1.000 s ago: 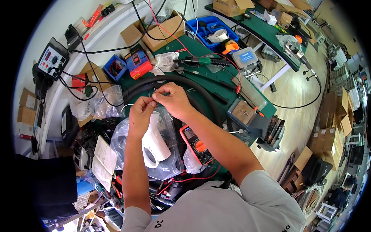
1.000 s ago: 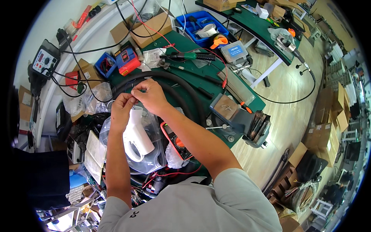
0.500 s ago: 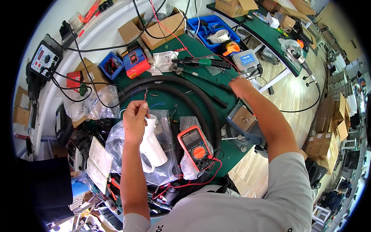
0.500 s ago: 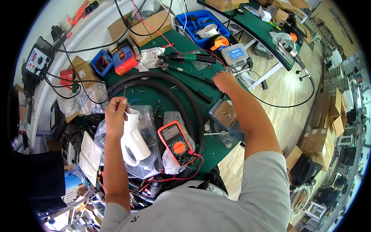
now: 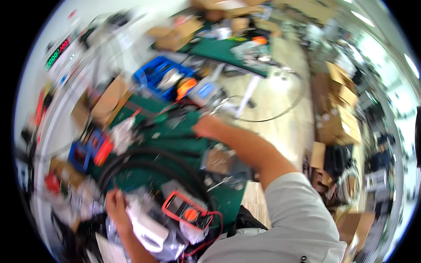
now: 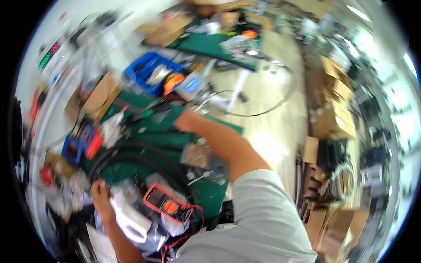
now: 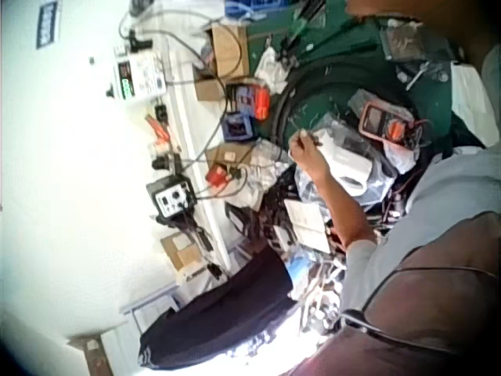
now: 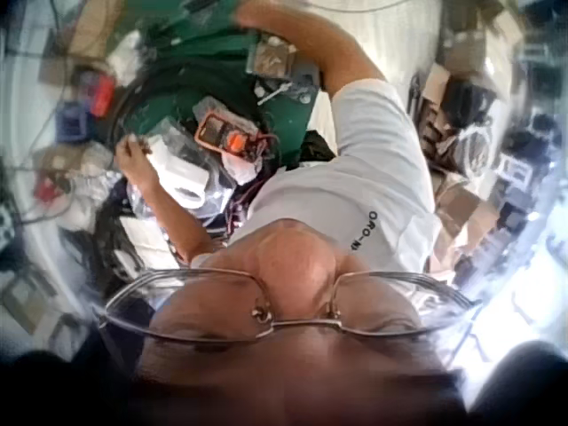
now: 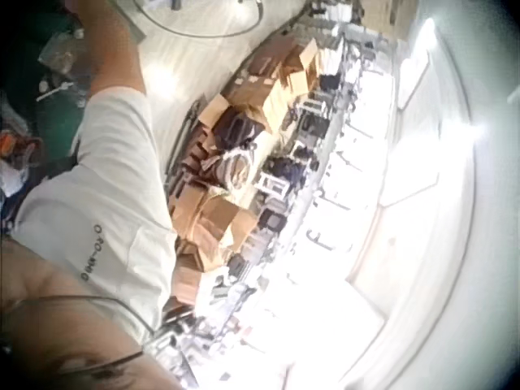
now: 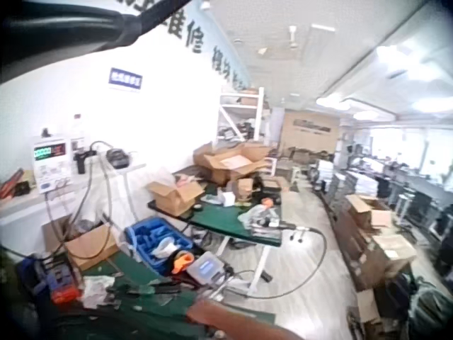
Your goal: The person handles a white plastic housing, uses a power screwdriver to tighten a screw, connects wires to a digital multimeter, and adjusts a benchtop power supply.
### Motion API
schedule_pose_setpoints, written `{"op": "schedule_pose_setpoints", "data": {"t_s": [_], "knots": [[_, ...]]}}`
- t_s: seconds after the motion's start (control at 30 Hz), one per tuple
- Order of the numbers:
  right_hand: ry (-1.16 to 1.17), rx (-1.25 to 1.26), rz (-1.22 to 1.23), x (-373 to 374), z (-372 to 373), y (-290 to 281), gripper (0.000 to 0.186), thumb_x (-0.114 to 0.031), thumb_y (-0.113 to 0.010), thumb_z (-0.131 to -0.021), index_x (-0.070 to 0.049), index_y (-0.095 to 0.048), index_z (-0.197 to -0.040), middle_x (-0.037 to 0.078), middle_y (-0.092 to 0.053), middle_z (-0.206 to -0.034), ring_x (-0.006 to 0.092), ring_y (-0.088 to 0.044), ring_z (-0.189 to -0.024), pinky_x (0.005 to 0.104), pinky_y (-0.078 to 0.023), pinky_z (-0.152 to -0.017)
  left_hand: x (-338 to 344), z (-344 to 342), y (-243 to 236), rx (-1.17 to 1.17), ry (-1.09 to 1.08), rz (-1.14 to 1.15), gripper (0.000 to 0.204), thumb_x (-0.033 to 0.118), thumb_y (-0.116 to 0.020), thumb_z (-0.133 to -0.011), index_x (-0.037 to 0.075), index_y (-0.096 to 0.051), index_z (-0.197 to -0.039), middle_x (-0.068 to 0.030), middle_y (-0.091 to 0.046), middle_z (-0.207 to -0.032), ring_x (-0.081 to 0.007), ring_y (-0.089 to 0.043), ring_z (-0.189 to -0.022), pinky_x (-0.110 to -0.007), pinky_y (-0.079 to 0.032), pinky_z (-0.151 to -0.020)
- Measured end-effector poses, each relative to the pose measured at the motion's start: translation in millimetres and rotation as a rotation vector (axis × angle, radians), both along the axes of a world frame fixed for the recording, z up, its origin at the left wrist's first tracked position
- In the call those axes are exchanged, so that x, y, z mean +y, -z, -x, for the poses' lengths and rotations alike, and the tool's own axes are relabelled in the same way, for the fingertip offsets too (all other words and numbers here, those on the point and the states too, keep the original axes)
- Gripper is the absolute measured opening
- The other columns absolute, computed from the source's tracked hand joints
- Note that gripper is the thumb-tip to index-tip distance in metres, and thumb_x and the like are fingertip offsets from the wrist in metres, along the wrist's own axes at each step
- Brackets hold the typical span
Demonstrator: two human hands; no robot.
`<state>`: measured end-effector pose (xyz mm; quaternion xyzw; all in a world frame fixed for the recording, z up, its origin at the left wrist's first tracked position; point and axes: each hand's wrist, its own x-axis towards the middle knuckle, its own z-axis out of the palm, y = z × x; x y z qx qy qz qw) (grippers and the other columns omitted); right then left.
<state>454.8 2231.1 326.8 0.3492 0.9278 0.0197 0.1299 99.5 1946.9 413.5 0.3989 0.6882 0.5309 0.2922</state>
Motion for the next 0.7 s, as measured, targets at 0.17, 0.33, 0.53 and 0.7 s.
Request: {"op": "schedule_pose_setpoints", "data": {"t_s": [0.17,0.33,0.53,0.7], "knots": [[-0.002,0.415,0.036,-20,33,-82,0.022,-0.021,-0.060,-0.082,-0.006,-0.062,-0.097,0.020,-0.069,-0.085,0.0387,-0.068,-0.083,0.0509,-0.053,-0.072,3,0,2,-0.001,-0.016,-0.031,0.014,0.018,-0.051,-0.101,0.005,-0.056,-0.099,0.0000,-0.053,-0.076,-0.0047,-0.047,-0.060,-0.019,-0.038,-0.049],[0.045,0.904,0.264,-67,111,-117,0.022,-0.024,-0.063,-0.081,-0.006,-0.070,-0.091,0.018,-0.069,-0.088,0.0374,-0.067,-0.084,0.0471,-0.053,-0.075,0,17,8,-0.009,-0.116,-0.023,0.018,0.022,-0.054,-0.100,0.006,-0.059,-0.105,0.0024,-0.051,-0.073,-0.0042,-0.045,-0.059,-0.019,-0.036,-0.050],[-0.061,1.012,0.542,-93,141,-110,0.023,-0.017,-0.064,-0.091,-0.001,-0.064,-0.107,0.012,-0.068,-0.092,0.0215,-0.069,-0.082,0.0358,-0.054,-0.074,6,4,8,-0.215,-0.047,-0.055,0.023,0.025,-0.065,-0.095,0.006,-0.063,-0.107,0.0027,-0.055,-0.075,-0.0061,-0.048,-0.062,-0.023,-0.038,-0.053],[0.046,1.113,0.929,-119,174,-117,0.020,-0.011,-0.064,-0.091,0.004,-0.063,-0.104,0.009,-0.069,-0.086,0.0147,-0.067,-0.078,0.0293,-0.051,-0.072,-7,-7,-3,-0.337,-0.063,-0.012,0.018,0.020,-0.061,-0.097,0.003,-0.061,-0.101,-0.0016,-0.061,-0.076,-0.0080,-0.055,-0.063,-0.023,-0.042,-0.054]]}}
